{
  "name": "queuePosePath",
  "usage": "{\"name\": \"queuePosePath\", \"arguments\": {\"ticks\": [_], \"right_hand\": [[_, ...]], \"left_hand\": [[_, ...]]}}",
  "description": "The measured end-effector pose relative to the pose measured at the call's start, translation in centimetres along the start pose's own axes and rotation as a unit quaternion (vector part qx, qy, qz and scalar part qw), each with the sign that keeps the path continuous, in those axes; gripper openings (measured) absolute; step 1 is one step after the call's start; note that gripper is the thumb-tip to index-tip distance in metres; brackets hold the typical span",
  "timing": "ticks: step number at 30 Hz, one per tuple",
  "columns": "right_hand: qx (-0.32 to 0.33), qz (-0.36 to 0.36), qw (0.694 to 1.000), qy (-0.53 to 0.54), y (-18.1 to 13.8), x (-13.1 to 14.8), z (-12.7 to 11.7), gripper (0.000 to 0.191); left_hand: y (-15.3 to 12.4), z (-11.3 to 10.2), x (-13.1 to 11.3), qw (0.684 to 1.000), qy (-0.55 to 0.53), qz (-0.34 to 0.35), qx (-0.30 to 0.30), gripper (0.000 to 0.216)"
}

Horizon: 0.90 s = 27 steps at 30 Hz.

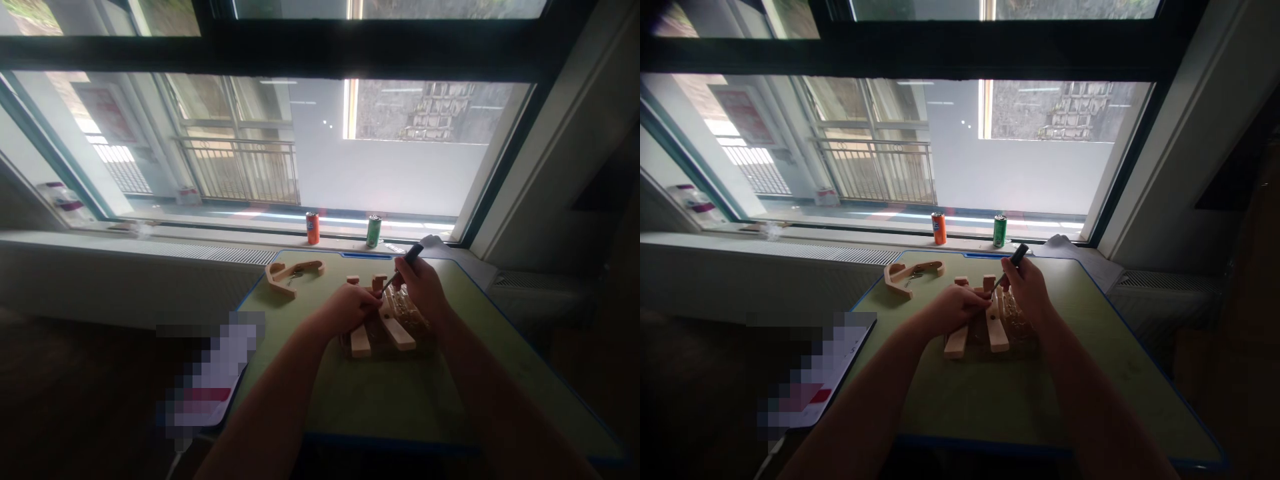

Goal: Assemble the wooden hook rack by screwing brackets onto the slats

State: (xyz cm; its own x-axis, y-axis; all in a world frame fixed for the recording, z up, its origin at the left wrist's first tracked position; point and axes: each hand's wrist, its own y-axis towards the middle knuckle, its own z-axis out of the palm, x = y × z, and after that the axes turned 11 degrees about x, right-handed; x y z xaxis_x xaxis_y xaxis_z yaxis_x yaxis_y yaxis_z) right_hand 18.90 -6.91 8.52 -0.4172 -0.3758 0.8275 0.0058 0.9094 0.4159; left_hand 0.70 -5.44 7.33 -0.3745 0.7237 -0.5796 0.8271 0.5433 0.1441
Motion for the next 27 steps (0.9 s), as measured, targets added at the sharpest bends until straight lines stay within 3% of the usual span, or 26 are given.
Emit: {"name": "queuePosePath", "arguments": {"ticks": [5, 15, 21, 27], "right_hand": [[0.047, -0.005, 0.997, -0.056, 0.5, 0.8, -0.4, 0.037], [0.047, -0.023, 0.996, -0.076, 0.4, 1.4, 0.1, 0.034], [0.057, -0.031, 0.995, -0.079, 0.2, 1.5, 0.2, 0.033], [0.032, -0.065, 0.988, -0.136, 0.0, 1.8, 0.8, 0.029]], "left_hand": [[-0.2, -0.2, 0.2, 0.999, -0.032, 0.003, 0.015, 0.038], [-0.5, -0.9, -0.4, 0.999, -0.037, -0.020, 0.024, 0.045], [-0.6, -1.3, -0.9, 0.996, -0.037, -0.074, 0.017, 0.031], [-0.6, -1.5, -1.0, 0.999, -0.017, -0.037, 0.029, 0.031]]}}
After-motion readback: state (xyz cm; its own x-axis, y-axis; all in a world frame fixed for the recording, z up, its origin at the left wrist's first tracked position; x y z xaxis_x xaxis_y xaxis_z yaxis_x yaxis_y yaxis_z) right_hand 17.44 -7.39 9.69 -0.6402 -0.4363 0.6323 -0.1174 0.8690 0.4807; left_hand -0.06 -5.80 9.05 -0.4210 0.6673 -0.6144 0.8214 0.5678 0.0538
